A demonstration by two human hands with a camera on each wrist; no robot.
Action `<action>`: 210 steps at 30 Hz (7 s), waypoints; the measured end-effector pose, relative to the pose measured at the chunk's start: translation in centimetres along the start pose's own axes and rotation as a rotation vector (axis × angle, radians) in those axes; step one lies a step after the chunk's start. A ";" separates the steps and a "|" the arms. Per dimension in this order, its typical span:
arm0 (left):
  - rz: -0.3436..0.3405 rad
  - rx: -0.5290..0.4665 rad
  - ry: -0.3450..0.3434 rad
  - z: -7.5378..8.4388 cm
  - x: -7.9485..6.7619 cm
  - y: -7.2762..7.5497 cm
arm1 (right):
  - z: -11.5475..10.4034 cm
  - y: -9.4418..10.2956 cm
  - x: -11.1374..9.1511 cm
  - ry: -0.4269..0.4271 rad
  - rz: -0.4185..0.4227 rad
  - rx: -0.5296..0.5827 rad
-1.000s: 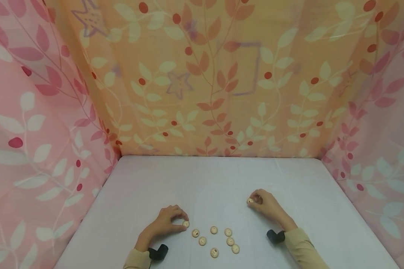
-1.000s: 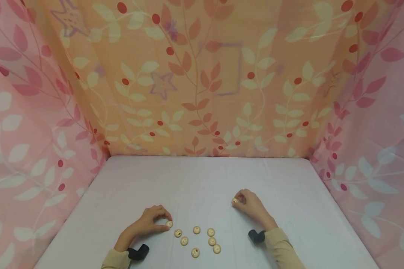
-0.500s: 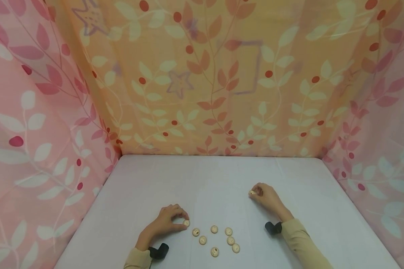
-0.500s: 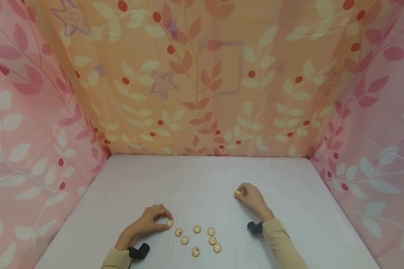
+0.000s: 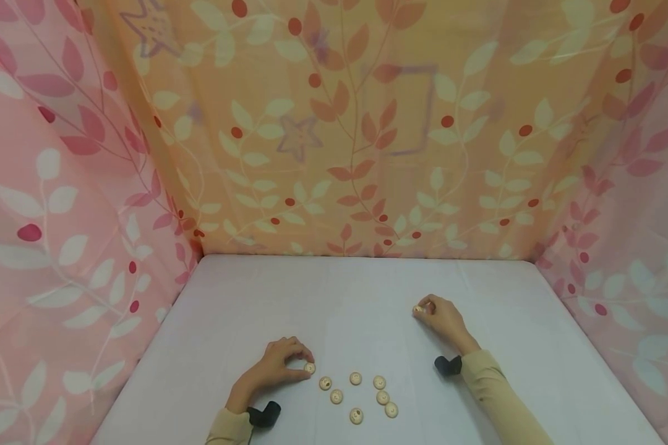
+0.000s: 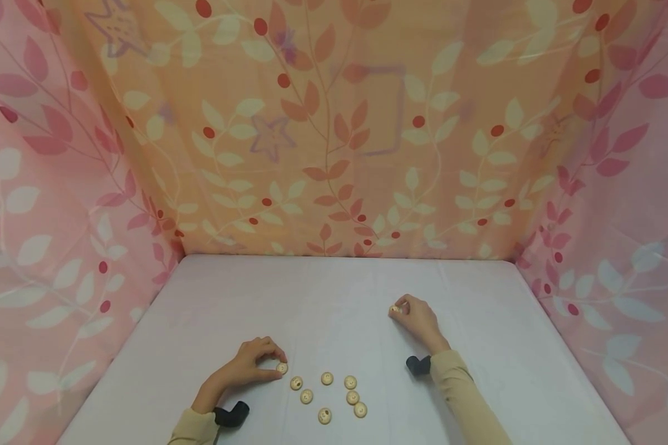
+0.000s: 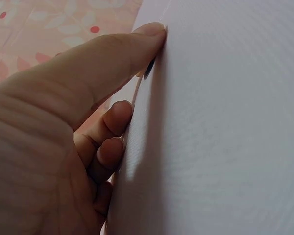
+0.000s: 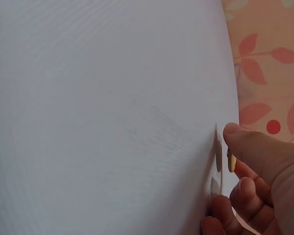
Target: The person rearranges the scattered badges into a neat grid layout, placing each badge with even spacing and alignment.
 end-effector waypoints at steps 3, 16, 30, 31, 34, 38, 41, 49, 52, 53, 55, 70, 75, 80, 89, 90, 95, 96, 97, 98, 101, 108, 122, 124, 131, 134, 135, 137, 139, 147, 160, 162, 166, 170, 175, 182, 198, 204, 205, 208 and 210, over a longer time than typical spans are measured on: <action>0.006 0.008 -0.016 0.2 0.0 0.0 | 0.2 0.0 0.3 -0.012 0.005 -0.007; 0.004 0.005 -0.011 0.1 0.0 -0.2 | 0.9 -0.4 0.8 -0.049 0.021 -0.013; -0.001 0.006 -0.009 0.4 0.1 -0.2 | 0.8 -0.2 0.5 -0.047 0.031 0.007; -0.001 0.007 -0.010 0.4 0.1 -0.2 | 0.7 -0.2 0.4 -0.039 0.030 0.014; -0.002 0.003 -0.013 0.2 0.1 -0.2 | 0.3 -0.1 0.1 -0.015 0.034 0.037; -0.006 0.004 -0.008 0.1 0.1 -0.2 | 0.1 -0.1 -0.4 -0.009 0.029 0.063; -0.007 0.010 0.002 0.0 0.1 -0.1 | 0.1 -0.3 -0.6 -0.021 0.019 0.076; -0.001 0.003 -0.013 0.1 -0.1 -0.2 | -0.2 -0.5 -1.4 -0.009 0.002 0.078; 0.008 0.001 -0.017 0.0 -0.1 -0.2 | -0.6 -0.5 -1.8 0.012 -0.002 0.084; 0.011 0.004 -0.022 0.0 -0.1 -0.2 | -0.7 -0.5 -1.9 0.016 -0.004 0.088; 0.012 0.005 -0.019 0.0 -0.1 -0.2 | -0.9 -0.5 -2.2 0.022 -0.007 0.090; 0.001 0.025 0.019 -0.2 0.2 0.0 | -3.3 -1.0 -4.1 0.072 -0.087 0.077; -0.004 0.029 0.010 -0.2 0.2 -0.1 | -3.9 -1.2 -4.9 0.084 -0.108 0.070; 0.003 0.020 -0.016 0.1 0.2 0.1 | -4.5 -1.3 -5.6 0.103 -0.127 0.069; -0.011 0.017 -0.004 0.0 0.2 0.0 | -5.9 -1.7 -7.6 0.188 -0.168 0.065; -0.013 0.014 -0.001 -0.1 0.2 -0.1 | -6.0 -1.8 -7.8 0.201 -0.173 0.063; -0.009 0.012 0.006 -0.1 0.2 -0.1 | -6.5 -2.1 -8.9 0.249 -0.205 0.056; -0.008 0.014 0.006 -0.1 0.2 -0.1 | -6.5 -2.2 -9.1 0.249 -0.213 0.061; -0.005 0.017 0.005 -0.1 0.2 -0.1 | -6.6 -2.2 -9.3 0.251 -0.221 0.067; -0.003 0.018 0.007 -0.1 0.2 -0.1 | -6.6 -2.2 -9.5 0.251 -0.229 0.072; 0.001 0.025 0.005 -0.1 0.2 -0.1 | -6.9 -2.3 -10.1 0.245 -0.258 0.079; -0.001 0.012 0.001 0.0 0.2 -0.1 | -7.6 -2.7 -11.4 0.271 -0.298 0.100; 0.022 0.022 -0.016 -0.2 0.1 0.0 | -8.4 -3.7 -13.1 0.237 -0.347 0.085; 0.014 0.020 -0.008 -0.2 0.1 -0.1 | -8.5 -3.9 -13.4 0.234 -0.354 0.076; 0.005 0.019 -0.002 -0.1 0.1 0.0 | -9.0 -4.1 -14.3 0.269 -0.351 0.034; 0.003 0.017 -0.002 0.0 0.1 0.0 | -9.3 -4.1 -14.6 0.293 -0.343 0.007; 0.003 0.017 -0.002 0.0 0.1 0.0 | -9.4 -4.1 -14.7 0.303 -0.337 -0.010; 0.003 0.018 -0.002 0.0 0.1 0.0 | -9.6 -4.1 -14.8 0.325 -0.320 -0.036; 0.003 0.017 0.000 -0.1 0.1 0.0 | -9.9 -4.0 -14.9 0.351 -0.301 -0.050; 0.009 0.006 -0.002 0.0 0.1 0.0 | -10.6 -4.2 -15.3 0.405 -0.286 -0.057; 0.018 0.011 -0.012 -0.2 0.1 0.0 | -11.0 -4.5 -15.7 0.445 -0.281 -0.105; 0.018 0.011 -0.013 -0.2 0.1 0.0 | -10.9 -4.6 -15.7 0.440 -0.289 -0.104; 0.015 0.012 -0.012 -0.2 0.2 0.0 | -10.8 -4.7 -15.5 0.441 -0.287 -0.102; 0.013 0.013 -0.013 -0.2 0.2 0.0 | -10.8 -4.7 -15.5 0.438 -0.293 -0.111; 0.013 0.013 -0.019 0.0 0.2 0.1 | -11.3 -4.4 -15.7 0.457 -0.296 -0.144; 0.033 0.016 -0.029 -0.1 0.1 0.0 | -11.5 -4.2 -15.8 0.472 -0.332 -0.154; 0.014 -0.001 -0.020 0.0 0.1 0.1 | -9.8 -3.6 -14.7 0.376 -0.373 -0.124; 0.019 -0.007 -0.017 -0.1 0.1 0.0 | -9.3 -3.1 -14.2 0.367 -0.344 -0.128; 0.019 -0.009 -0.016 -0.1 0.1 0.0 | -9.2 -3.0 -14.1 0.369 -0.340 -0.127; 0.023 -0.010 -0.019 -0.1 0.1 0.0 | -9.0 -2.8 -13.9 0.378 -0.335 -0.120; 0.025 -0.011 -0.018 0.0 0.1 0.1 | -8.9 -2.7 -13.8 0.380 -0.334 -0.116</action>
Point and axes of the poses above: each hand's wrist, its own x-axis towards the middle knuckle, its own y-axis out of the back of the hand, z = x × y, the point moved 9 cm from there along x, towards the middle knuckle, and after that the axes turned 3 degrees about z, right-handed, at the moved point
